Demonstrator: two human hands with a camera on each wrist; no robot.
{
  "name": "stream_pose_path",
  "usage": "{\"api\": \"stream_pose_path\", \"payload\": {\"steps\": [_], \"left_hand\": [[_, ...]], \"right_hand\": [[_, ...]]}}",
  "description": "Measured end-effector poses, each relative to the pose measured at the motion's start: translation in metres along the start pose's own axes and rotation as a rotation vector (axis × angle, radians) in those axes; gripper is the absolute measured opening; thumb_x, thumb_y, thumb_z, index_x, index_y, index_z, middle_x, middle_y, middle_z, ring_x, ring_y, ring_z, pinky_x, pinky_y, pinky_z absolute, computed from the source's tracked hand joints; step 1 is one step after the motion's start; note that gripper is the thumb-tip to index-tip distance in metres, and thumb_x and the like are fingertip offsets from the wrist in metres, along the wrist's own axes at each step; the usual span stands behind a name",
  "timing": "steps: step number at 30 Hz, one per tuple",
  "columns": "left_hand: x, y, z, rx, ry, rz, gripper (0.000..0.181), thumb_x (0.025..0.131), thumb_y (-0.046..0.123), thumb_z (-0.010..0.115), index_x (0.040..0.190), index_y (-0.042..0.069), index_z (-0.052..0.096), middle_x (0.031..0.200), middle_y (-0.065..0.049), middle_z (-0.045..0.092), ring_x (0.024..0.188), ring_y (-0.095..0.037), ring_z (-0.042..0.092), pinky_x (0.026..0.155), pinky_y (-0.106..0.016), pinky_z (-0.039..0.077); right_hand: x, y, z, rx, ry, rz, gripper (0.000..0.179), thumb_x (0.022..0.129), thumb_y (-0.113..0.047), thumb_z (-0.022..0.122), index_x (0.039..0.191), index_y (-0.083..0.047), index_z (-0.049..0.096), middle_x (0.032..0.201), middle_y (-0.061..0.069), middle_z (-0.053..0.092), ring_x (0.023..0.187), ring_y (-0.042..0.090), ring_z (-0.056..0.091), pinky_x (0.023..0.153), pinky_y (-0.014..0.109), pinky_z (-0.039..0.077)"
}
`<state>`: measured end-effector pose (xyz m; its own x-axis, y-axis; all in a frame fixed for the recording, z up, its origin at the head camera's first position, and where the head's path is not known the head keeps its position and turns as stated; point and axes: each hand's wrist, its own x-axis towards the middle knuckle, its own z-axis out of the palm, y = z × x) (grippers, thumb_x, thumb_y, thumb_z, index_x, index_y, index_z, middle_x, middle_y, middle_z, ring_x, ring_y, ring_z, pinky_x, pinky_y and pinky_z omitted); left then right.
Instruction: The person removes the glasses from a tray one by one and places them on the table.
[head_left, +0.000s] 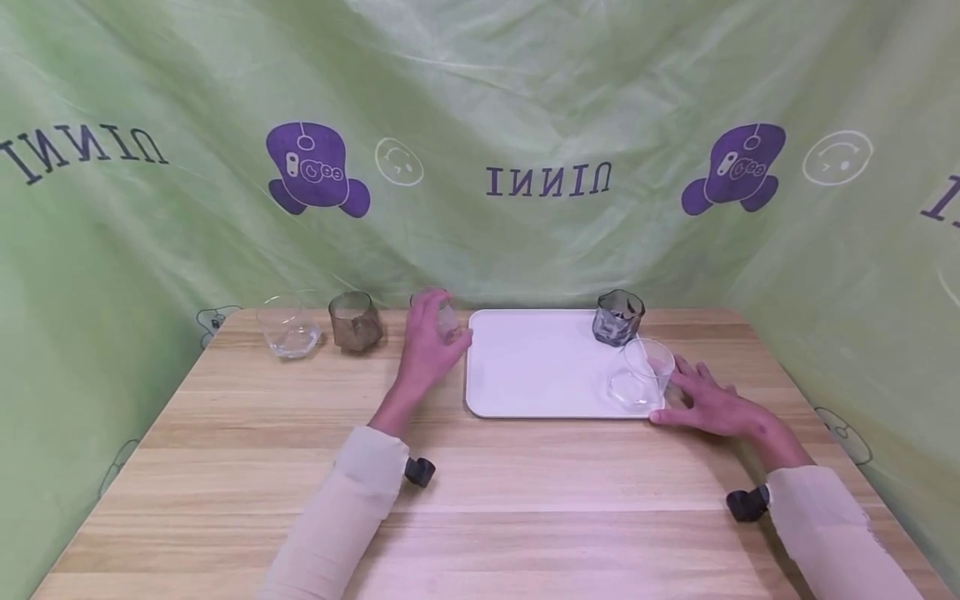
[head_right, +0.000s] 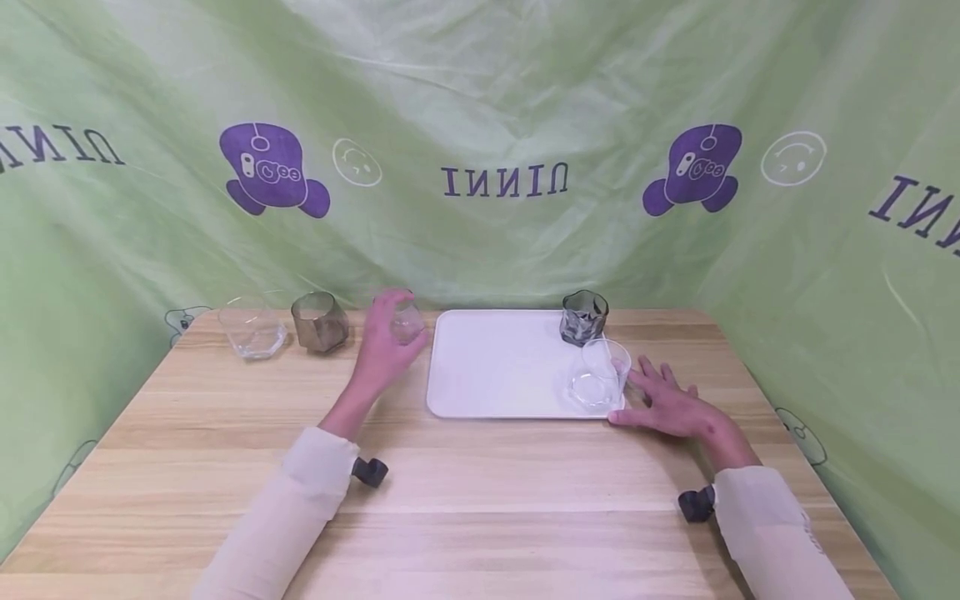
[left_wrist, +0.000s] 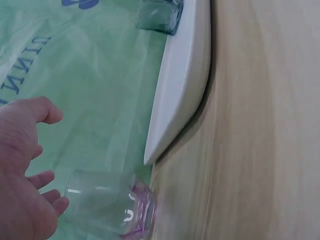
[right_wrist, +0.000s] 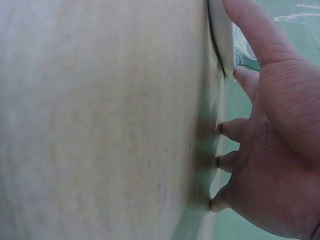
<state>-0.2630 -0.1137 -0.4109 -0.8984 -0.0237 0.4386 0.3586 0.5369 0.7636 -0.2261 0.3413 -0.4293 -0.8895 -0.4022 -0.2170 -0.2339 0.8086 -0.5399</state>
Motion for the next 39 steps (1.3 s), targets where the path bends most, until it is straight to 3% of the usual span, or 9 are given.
{"api": "stream_pose_path", "payload": {"steps": [2,5,7,12,23,30,39], "left_hand": [[-0.002,0.004,0.005,0.000,-0.011,0.035,0.058,0.084,0.016,0.080,0.136,0.008,0.058,0.147,-0.014,0.046,0.133,-0.034,0.042,0.107,-0.058,0.041],[-0.005,0.010,0.013,0.027,-0.022,0.098,0.055,0.084,0.017,0.081,0.134,0.005,0.060,0.143,-0.014,0.051,0.133,-0.033,0.044,0.117,-0.062,0.023],[-0.007,0.014,0.018,0.027,-0.045,0.119,0.054,0.085,0.016,0.081,0.134,0.004,0.060,0.141,-0.014,0.053,0.133,-0.032,0.046,0.118,-0.061,0.020],[-0.015,0.023,0.036,0.001,-0.155,0.088,0.055,0.088,0.019,0.079,0.138,0.008,0.058,0.141,-0.011,0.055,0.132,-0.029,0.049,0.113,-0.047,0.038],[-0.026,0.045,0.078,0.034,-0.355,0.111,0.057,0.092,0.025,0.076,0.143,0.010,0.054,0.144,-0.007,0.053,0.138,-0.020,0.046,0.116,-0.032,0.035],[-0.034,0.056,0.103,0.012,-0.412,0.107,0.060,0.091,0.027,0.077,0.144,0.013,0.054,0.145,-0.005,0.053,0.137,-0.018,0.048,0.113,-0.029,0.038],[-0.042,0.069,0.127,-0.033,-0.476,0.047,0.063,0.092,0.030,0.077,0.147,0.013,0.052,0.145,-0.004,0.054,0.133,-0.017,0.051,0.110,-0.028,0.042]], "right_hand": [[0.000,0.001,0.000,-0.001,0.000,0.000,0.096,0.094,-0.049,0.070,0.164,-0.008,0.018,0.162,0.038,-0.005,0.142,0.065,-0.012,0.095,0.089,-0.009],[0.001,0.001,0.000,-0.002,-0.001,0.000,0.096,0.094,-0.049,0.069,0.165,-0.009,0.017,0.162,0.038,-0.005,0.142,0.065,-0.012,0.094,0.090,-0.009],[0.001,0.002,0.000,-0.006,-0.002,0.003,0.096,0.094,-0.049,0.069,0.165,-0.009,0.017,0.162,0.038,-0.005,0.142,0.065,-0.011,0.095,0.090,-0.008],[0.000,0.001,0.000,-0.010,0.001,0.008,0.096,0.094,-0.049,0.069,0.165,-0.009,0.017,0.162,0.038,-0.004,0.143,0.065,-0.011,0.095,0.090,-0.008],[-0.001,0.002,0.000,-0.002,-0.005,0.017,0.098,0.094,-0.050,0.069,0.164,-0.007,0.016,0.162,0.038,-0.006,0.143,0.064,-0.013,0.095,0.089,-0.009],[-0.002,0.002,0.000,0.001,-0.003,0.019,0.098,0.094,-0.050,0.069,0.164,-0.007,0.017,0.162,0.038,-0.006,0.143,0.064,-0.013,0.096,0.088,-0.010],[0.000,0.002,0.000,-0.008,-0.002,0.015,0.096,0.094,-0.050,0.069,0.164,-0.008,0.019,0.162,0.039,-0.004,0.143,0.065,-0.012,0.095,0.089,-0.009]]}}
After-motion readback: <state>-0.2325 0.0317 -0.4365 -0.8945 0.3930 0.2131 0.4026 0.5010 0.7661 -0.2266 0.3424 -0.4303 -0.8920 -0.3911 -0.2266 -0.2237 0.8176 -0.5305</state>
